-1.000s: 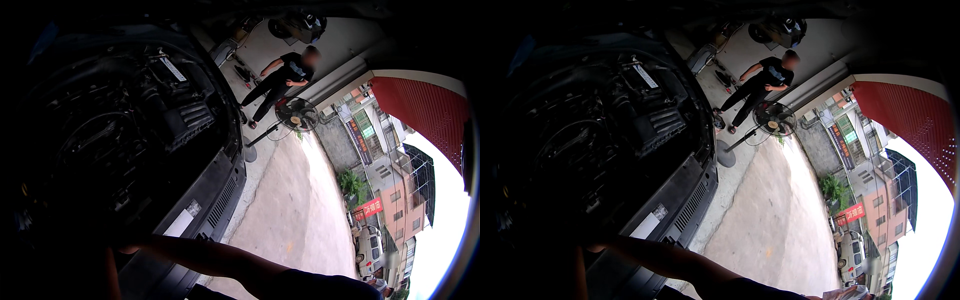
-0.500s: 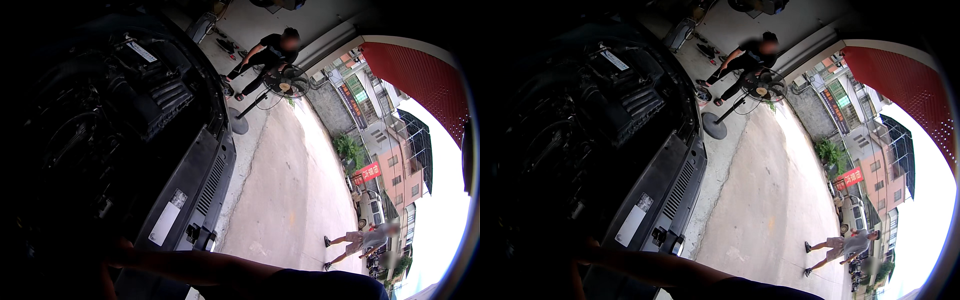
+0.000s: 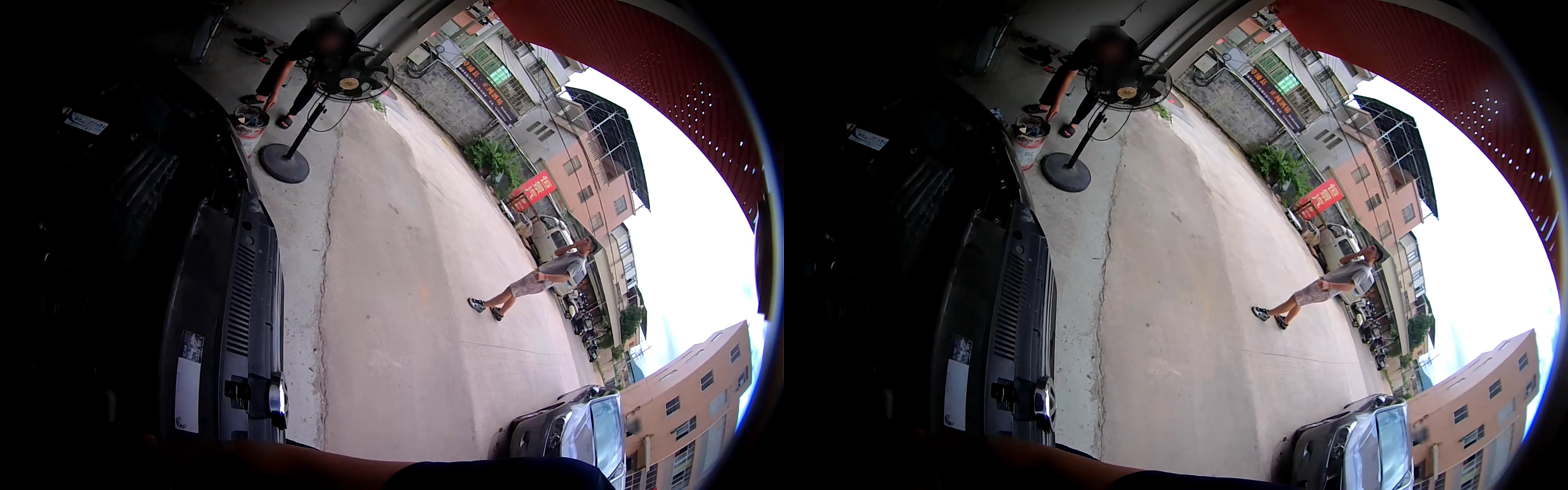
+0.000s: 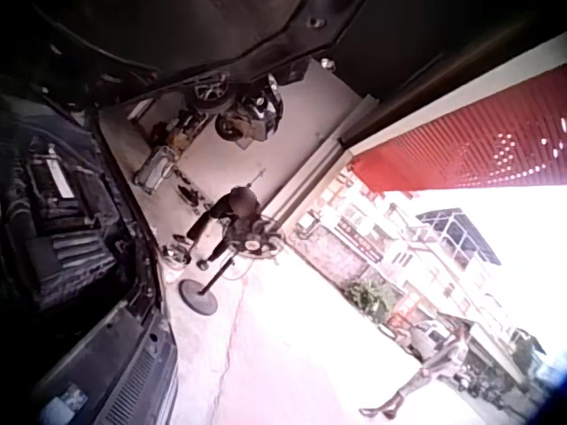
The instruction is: The person detaches a hose from the engine, uses a screwdriver to loosen components, and works on the wiring and connectors within the engine bay.
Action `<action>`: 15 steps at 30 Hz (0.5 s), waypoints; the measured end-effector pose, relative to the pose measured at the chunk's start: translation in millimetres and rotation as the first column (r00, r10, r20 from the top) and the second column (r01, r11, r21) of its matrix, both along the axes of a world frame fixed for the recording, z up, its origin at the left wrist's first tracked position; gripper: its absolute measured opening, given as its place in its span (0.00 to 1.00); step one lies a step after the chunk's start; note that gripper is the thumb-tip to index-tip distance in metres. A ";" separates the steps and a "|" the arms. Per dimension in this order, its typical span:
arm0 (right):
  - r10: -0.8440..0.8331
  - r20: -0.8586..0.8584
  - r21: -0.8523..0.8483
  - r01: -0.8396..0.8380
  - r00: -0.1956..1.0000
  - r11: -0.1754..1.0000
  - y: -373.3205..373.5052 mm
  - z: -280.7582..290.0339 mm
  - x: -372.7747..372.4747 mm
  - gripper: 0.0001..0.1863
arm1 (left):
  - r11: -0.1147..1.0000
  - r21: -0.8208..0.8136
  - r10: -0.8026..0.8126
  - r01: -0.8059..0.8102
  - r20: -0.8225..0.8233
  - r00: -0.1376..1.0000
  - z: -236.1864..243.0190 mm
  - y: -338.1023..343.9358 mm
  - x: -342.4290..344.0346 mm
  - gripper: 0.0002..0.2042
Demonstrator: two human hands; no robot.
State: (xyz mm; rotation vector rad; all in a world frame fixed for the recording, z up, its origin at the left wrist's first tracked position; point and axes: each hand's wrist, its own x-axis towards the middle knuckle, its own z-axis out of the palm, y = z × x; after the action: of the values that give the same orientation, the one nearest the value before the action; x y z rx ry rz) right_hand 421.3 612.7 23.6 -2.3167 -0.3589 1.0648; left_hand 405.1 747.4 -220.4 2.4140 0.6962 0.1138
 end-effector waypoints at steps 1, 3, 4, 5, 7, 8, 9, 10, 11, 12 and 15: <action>0.002 -0.008 0.021 -0.002 1.000 1.000 3.0 3.4 2.9 0.18 | 1.000 0.005 0.001 -0.001 -0.020 1.000 -2.5 12.4 -0.9 0.20; -0.009 -0.009 0.042 0.009 1.000 0.999 -6.7 5.9 10.9 0.19 | 1.000 0.004 -0.009 0.009 -0.025 1.000 0.7 4.3 5.6 0.20; -0.014 -0.018 0.053 0.015 1.000 0.998 -7.4 7.8 11.6 0.20 | 1.000 0.010 -0.016 0.017 -0.036 0.999 1.8 7.5 2.3 0.20; -0.023 -0.017 0.051 0.024 1.000 0.998 -16.6 7.3 13.5 0.20 | 1.000 0.003 -0.027 0.027 -0.032 0.999 3.3 -1.2 5.3 0.20; -0.023 -0.022 0.044 0.024 0.999 0.999 -24.7 8.6 20.8 0.21 | 0.999 -0.003 -0.038 0.037 -0.030 0.999 8.0 -9.8 8.1 0.21; -0.032 -0.031 0.043 0.034 0.999 0.999 -27.4 8.4 25.9 0.21 | 0.999 -0.002 -0.048 0.048 -0.035 0.998 7.8 -8.2 8.5 0.21; -0.033 -0.035 0.040 0.034 0.999 0.999 -31.8 8.0 32.2 0.22 | 0.999 -0.006 -0.054 0.053 -0.037 0.998 6.9 -8.8 7.8 0.21; -0.034 -0.039 0.036 0.035 0.999 0.999 -36.8 7.6 39.3 0.22 | 0.998 -0.010 -0.058 0.057 -0.042 0.997 6.1 -9.1 9.7 0.21; -0.026 -0.045 0.033 0.028 0.999 0.999 -36.6 7.3 45.7 0.23 | 0.999 -0.014 -0.051 0.051 -0.044 0.998 6.0 -5.9 9.5 0.21; -0.020 -0.052 0.026 0.022 0.998 0.999 -37.1 6.6 50.5 0.23 | 0.999 -0.014 -0.047 0.046 -0.044 0.998 5.7 -3.1 8.6 0.21; 0.009 -0.076 0.005 -0.009 0.997 1.000 -30.5 4.5 52.9 0.24 | 1.000 -0.019 -0.016 0.016 -0.040 0.999 6.4 16.6 5.4 0.21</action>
State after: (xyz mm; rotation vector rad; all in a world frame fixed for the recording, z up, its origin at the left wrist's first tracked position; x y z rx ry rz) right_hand 474.1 582.2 28.1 -2.2650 -0.3428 1.1514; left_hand 410.5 764.0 -214.0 2.4094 0.6928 0.0526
